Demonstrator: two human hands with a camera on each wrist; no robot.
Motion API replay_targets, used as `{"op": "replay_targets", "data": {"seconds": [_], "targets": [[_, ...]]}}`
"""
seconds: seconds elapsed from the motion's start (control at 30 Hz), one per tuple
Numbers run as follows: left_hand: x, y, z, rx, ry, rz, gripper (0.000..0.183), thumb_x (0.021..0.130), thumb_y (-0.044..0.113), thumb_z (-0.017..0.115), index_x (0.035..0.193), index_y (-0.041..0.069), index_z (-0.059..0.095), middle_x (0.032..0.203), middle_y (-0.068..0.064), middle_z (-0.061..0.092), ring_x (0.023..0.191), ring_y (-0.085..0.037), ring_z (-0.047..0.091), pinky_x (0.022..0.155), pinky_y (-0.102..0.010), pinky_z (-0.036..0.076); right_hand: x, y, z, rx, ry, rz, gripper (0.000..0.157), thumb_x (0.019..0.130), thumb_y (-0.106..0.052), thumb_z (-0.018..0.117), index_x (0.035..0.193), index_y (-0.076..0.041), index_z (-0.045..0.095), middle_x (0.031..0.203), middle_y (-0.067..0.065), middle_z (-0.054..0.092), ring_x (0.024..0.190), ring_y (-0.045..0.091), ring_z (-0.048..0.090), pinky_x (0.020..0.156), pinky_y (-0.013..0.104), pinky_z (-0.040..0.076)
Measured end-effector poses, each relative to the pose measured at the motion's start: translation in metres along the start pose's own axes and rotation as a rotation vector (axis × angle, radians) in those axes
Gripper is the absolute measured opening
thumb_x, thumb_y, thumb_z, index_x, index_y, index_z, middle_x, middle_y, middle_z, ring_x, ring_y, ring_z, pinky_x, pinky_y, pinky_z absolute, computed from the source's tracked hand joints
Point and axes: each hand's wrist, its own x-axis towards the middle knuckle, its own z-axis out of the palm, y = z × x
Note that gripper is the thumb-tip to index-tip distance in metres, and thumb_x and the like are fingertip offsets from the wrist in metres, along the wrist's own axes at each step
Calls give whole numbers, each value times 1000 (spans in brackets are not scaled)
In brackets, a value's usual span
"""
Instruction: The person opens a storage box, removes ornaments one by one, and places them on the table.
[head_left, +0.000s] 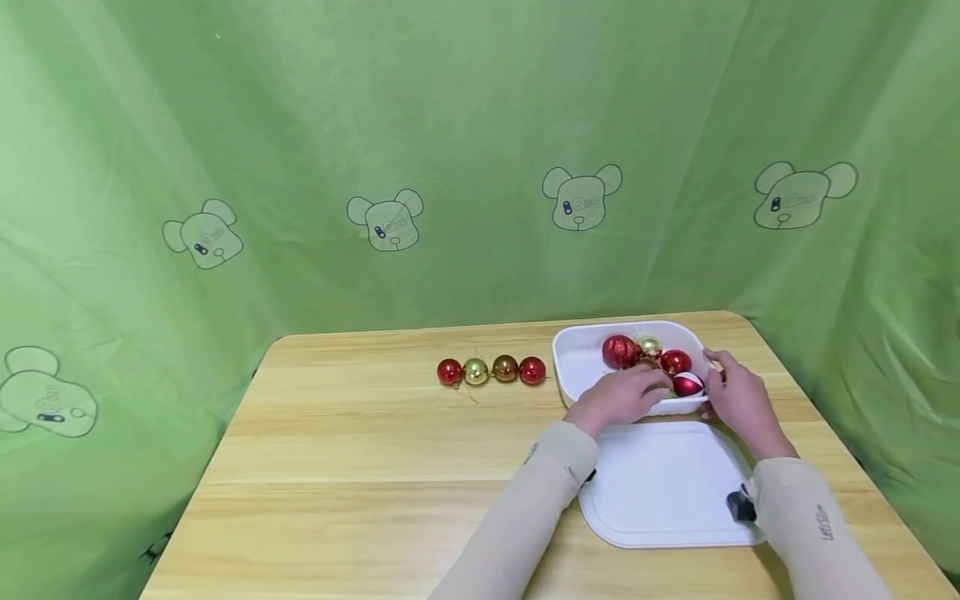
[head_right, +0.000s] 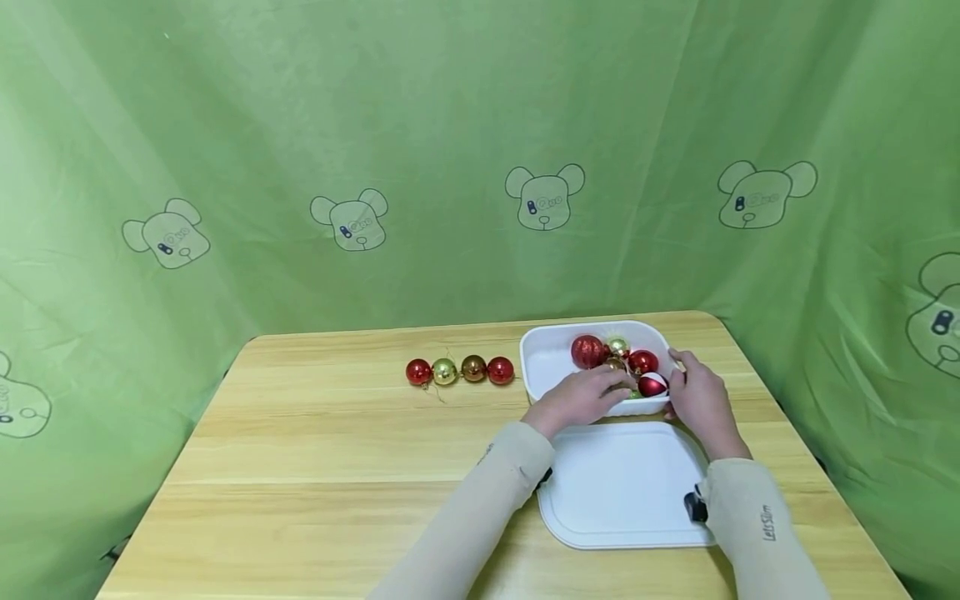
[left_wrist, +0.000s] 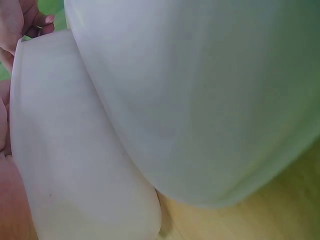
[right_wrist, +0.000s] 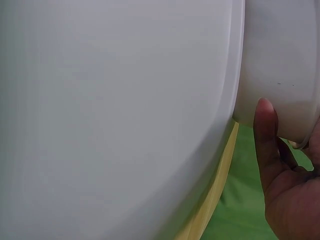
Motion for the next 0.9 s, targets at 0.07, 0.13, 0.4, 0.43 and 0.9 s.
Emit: {"op": "replay_targets", "data": {"seconds": [0.07,0.13,0.4,0.43,0.9], "targets": [[0,-1,1,-5,-1,-5,37,112,45,38,140,36,59,144,13,57,131,-4,57,112,-20,44,0,0,0,-5,4,-5,53,109,-20,32,158,3,32,80,16,64,55,20,66,51,32,54],[-1,-1,1,-8,1,-7,38,112,46,37,141,35,59,144,11,56,131,-5,57,112,-20,44,0,0,0,-7,7,-6,53,109,-20,32,158,2,32,79,16,64,55,20,66,51,32,54],[-4,-2,-1,-29,38,-29,32,110,43,45,133,33,66,132,10,58,113,-2,60,99,-16,48,-1,-1,1,-1,6,1,54,109,-20,31,159,1,31,81,17,64,56,20,66,50,32,55],[-4,-2,-1,-35,47,-34,30,110,43,47,129,33,68,127,11,59,108,-1,59,94,-14,49,-1,-1,1,1,6,2,54,109,-20,31,159,1,31,81,17,64,56,20,66,50,32,55],[-4,-6,-4,-170,173,-72,11,99,32,71,111,31,72,118,11,59,101,-2,60,94,-15,48,0,-1,0,-4,0,9,54,110,-21,30,159,1,31,80,16,62,57,20,66,52,32,55]]}}
